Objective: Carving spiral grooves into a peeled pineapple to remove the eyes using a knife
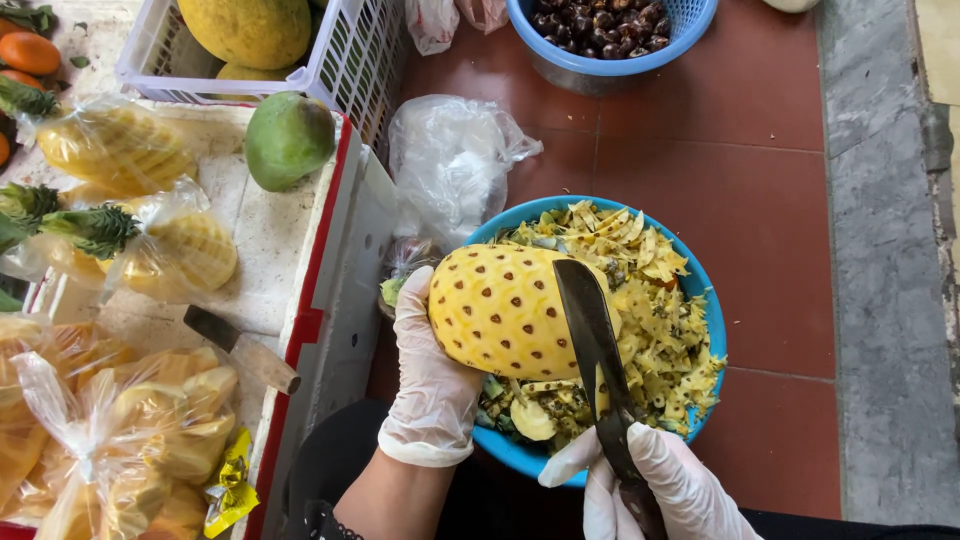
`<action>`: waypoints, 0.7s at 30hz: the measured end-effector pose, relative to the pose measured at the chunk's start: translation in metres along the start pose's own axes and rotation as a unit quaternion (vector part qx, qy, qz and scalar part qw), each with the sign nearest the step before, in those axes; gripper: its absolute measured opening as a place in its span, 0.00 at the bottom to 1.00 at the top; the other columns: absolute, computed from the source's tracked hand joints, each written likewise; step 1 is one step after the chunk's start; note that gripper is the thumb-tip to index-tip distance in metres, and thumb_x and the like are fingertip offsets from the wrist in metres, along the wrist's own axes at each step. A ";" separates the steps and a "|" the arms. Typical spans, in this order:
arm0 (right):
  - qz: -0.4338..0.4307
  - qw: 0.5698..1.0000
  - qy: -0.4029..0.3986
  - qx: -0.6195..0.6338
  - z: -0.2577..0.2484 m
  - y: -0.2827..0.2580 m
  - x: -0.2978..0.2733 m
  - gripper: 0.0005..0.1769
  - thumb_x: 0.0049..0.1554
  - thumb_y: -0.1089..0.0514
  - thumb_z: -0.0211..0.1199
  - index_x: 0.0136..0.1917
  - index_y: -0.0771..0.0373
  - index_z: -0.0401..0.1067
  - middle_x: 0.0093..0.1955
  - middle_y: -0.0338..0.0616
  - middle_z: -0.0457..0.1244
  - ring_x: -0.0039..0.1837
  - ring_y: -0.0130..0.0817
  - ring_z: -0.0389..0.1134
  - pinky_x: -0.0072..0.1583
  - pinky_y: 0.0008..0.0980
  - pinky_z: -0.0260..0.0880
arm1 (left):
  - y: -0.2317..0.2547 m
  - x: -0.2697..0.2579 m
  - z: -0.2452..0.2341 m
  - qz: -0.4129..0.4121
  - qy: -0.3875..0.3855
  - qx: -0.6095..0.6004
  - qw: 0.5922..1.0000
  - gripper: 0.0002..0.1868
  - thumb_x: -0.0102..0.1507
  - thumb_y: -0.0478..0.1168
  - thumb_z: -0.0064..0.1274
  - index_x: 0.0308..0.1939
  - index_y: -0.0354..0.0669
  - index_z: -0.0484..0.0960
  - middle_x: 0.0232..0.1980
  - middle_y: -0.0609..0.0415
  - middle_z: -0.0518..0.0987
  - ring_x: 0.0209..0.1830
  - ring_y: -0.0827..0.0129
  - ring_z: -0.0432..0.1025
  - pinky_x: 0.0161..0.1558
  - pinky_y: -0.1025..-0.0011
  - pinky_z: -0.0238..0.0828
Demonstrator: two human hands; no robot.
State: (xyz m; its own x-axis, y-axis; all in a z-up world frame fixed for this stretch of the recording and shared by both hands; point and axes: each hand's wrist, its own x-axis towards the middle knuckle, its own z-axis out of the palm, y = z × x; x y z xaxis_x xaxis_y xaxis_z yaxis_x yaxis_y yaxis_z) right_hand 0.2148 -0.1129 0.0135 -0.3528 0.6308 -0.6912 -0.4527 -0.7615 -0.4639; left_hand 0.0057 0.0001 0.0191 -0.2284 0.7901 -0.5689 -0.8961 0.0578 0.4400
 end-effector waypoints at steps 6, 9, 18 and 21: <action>-0.028 0.999 -0.009 -0.029 0.002 0.002 0.005 0.50 0.55 0.33 0.58 0.51 0.93 0.81 0.17 0.51 0.57 0.28 0.31 0.64 0.52 0.18 0.57 | 0.001 -0.001 -0.001 0.001 0.002 0.009 1.000 0.34 0.57 0.55 0.49 0.60 0.36 0.81 0.58 0.39 0.82 0.56 0.48 0.76 0.57 0.54 0.74; 0.006 0.997 -0.039 -0.059 0.007 -0.004 0.005 0.52 0.53 0.31 0.54 0.51 0.92 0.81 0.16 0.51 0.57 0.21 0.30 0.57 0.29 0.20 0.43 | 0.001 -0.002 0.000 0.002 0.002 0.014 1.000 0.34 0.57 0.55 0.49 0.60 0.36 0.81 0.58 0.39 0.82 0.56 0.48 0.76 0.57 0.53 0.74; 0.048 0.996 0.029 -0.063 0.025 -0.021 0.000 0.53 0.51 0.25 0.53 0.50 0.84 0.83 0.18 0.43 0.54 0.21 0.25 0.53 0.28 0.19 0.40 | -0.004 -0.003 0.001 0.001 0.001 0.032 0.999 0.34 0.57 0.54 0.49 0.60 0.36 0.81 0.59 0.38 0.82 0.57 0.48 0.76 0.57 0.53 0.74; -0.018 0.980 -0.029 -0.194 0.027 -0.032 0.006 0.53 0.53 0.26 0.47 0.49 0.81 0.86 0.22 0.53 0.66 0.21 0.28 0.52 0.28 0.25 0.47 | -0.009 -0.005 0.000 0.001 0.001 0.038 0.999 0.34 0.57 0.54 0.49 0.60 0.36 0.81 0.59 0.38 0.82 0.57 0.47 0.76 0.57 0.52 0.74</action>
State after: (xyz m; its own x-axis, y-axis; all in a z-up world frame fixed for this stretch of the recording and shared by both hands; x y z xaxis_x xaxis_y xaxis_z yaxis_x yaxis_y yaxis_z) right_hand 0.2053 -0.0811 0.0392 -0.3935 0.6567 -0.6433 -0.1232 -0.7311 -0.6710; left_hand 0.0145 -0.0045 0.0182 -0.2310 0.7887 -0.5697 -0.8643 0.1025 0.4923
